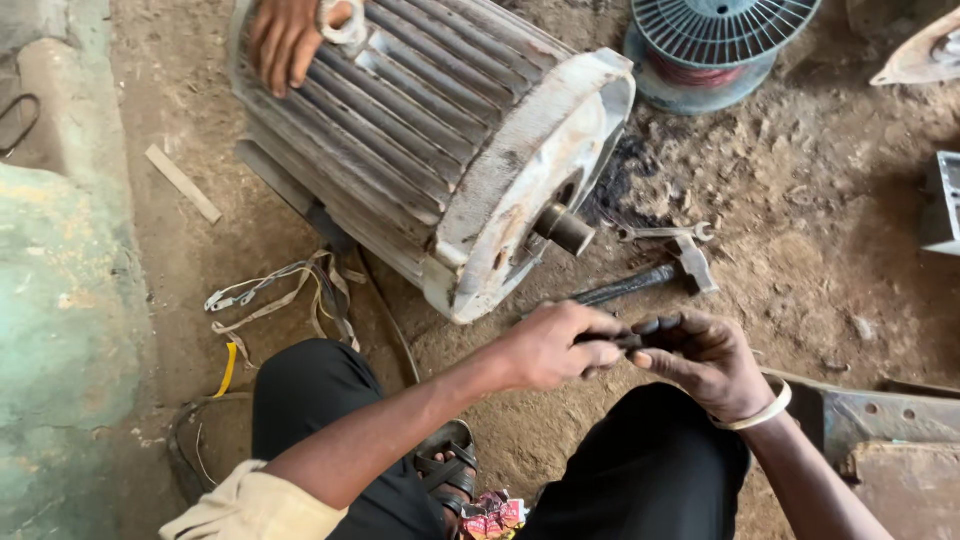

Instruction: The person aligns and joins the motor housing halves, then uses a hammer to tap the casing into place. The person then uses a wrench to tighten bolts securing the motor housing.

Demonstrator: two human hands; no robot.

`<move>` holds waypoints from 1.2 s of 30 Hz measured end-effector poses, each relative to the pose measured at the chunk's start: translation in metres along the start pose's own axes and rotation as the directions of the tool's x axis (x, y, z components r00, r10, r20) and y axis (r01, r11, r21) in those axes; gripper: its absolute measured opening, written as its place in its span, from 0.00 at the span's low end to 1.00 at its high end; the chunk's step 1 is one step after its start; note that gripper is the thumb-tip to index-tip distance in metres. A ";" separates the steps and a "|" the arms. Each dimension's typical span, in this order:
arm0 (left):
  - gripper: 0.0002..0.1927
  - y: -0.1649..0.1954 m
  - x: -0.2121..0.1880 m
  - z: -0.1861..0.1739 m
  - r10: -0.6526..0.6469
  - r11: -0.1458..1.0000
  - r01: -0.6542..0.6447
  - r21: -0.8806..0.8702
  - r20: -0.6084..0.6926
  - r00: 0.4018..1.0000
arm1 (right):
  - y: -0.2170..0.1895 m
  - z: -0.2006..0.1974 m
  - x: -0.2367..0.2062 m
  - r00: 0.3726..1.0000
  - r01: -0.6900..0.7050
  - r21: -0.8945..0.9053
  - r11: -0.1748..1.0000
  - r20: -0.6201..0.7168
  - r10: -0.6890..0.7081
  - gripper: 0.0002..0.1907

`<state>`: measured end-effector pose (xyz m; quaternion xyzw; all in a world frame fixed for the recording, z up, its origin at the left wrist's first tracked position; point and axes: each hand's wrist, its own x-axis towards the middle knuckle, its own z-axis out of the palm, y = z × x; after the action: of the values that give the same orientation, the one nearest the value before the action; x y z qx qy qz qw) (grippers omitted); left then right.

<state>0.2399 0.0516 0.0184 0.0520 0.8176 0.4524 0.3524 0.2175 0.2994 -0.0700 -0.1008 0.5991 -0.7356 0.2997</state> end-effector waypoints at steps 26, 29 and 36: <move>0.46 -0.063 -0.026 -0.157 0.468 0.851 -0.065 0.520 -0.697 0.543 | 0.063 0.042 0.078 0.819 -0.545 -0.680 0.491 -0.305 0.486 0.23; 0.46 -0.070 -0.027 -0.158 0.640 0.753 -0.188 0.631 -0.634 0.434 | 0.097 0.043 0.111 0.733 -0.585 -0.080 0.807 -0.480 0.483 0.30; 0.49 -0.081 -0.019 -0.157 0.510 0.819 -0.126 0.560 -0.609 0.607 | 0.043 0.111 0.136 0.685 -0.682 -0.382 0.623 -0.633 0.361 0.40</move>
<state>0.1748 -0.1136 0.0194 0.0969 0.9469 0.2818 -0.1210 0.1788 0.1277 -0.1101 0.1902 0.8541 -0.3837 0.2953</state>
